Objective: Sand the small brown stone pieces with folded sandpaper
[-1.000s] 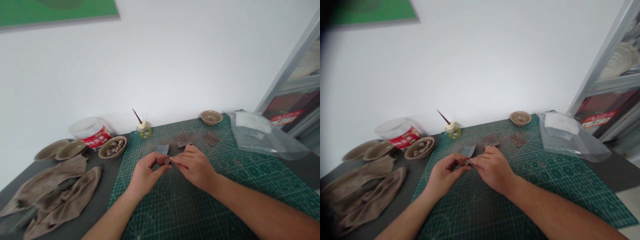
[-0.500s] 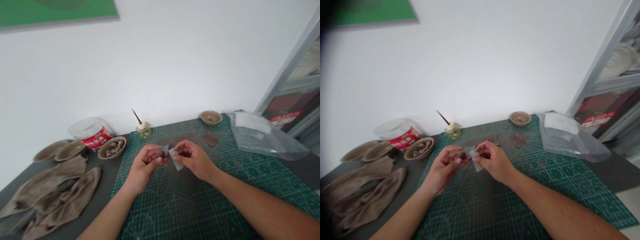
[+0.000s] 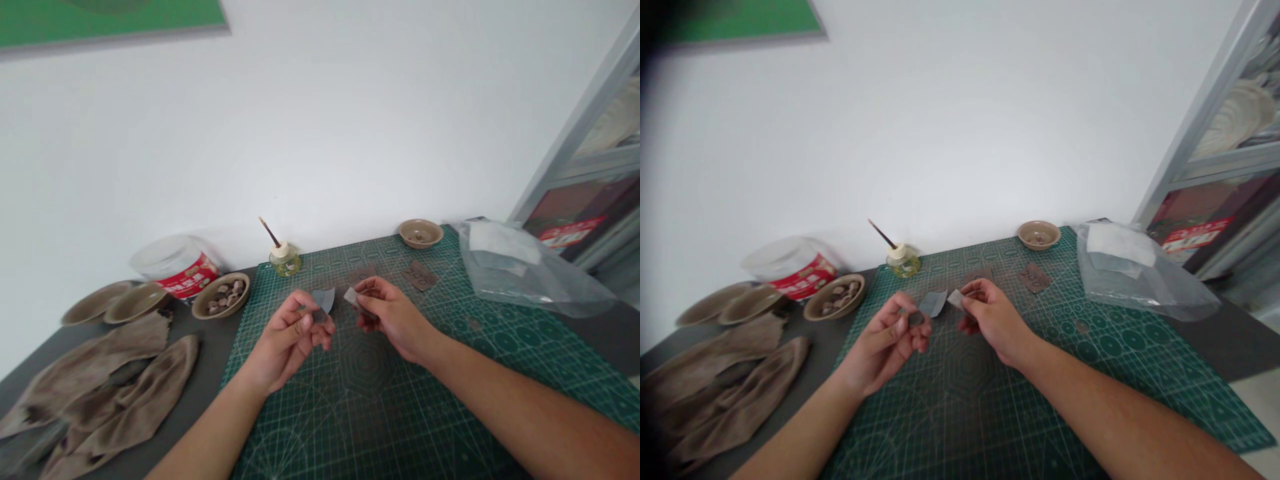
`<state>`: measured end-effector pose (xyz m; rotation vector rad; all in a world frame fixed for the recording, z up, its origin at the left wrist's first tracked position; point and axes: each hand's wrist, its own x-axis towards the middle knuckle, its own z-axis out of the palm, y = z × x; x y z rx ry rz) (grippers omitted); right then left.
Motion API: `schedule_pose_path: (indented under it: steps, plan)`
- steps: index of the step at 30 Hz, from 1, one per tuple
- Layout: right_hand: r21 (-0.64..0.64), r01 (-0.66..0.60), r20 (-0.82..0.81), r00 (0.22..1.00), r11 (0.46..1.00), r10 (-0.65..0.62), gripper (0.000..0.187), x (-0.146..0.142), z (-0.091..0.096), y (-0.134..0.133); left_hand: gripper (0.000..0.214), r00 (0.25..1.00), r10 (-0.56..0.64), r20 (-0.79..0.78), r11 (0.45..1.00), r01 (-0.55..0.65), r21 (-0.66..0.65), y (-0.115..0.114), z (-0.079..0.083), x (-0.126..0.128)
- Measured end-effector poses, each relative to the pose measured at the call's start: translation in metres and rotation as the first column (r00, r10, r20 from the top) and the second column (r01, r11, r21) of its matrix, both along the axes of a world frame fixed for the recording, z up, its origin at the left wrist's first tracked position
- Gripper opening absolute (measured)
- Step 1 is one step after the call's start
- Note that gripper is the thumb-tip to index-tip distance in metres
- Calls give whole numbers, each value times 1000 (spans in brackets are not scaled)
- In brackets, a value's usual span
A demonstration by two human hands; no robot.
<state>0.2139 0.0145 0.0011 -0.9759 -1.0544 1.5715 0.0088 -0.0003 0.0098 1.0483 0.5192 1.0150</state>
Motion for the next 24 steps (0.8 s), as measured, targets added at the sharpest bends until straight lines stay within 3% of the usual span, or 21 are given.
schedule_pose_path:
  steps: [5,12,18,21,24]
  plan:
    - [61,4,132,991,998,-12,21,-1,-1,-1,22,1000,-20,-9,1000,20,-10,-1,2,0]
    - [179,-208,197,965,962,172,33,1,2,-6,23,997,79,-4,997,-79,-3,4,-1,-4]
    - [308,-235,421,903,922,90,30,3,2,-7,21,988,150,-42,989,-149,22,6,-2,-6]
    - [252,-341,418,882,906,216,31,2,-2,-10,23,987,153,-58,988,-151,29,7,-2,-6]
    - [282,-458,533,806,843,260,35,0,-8,-12,25,986,149,-78,989,-147,32,7,-3,-6]
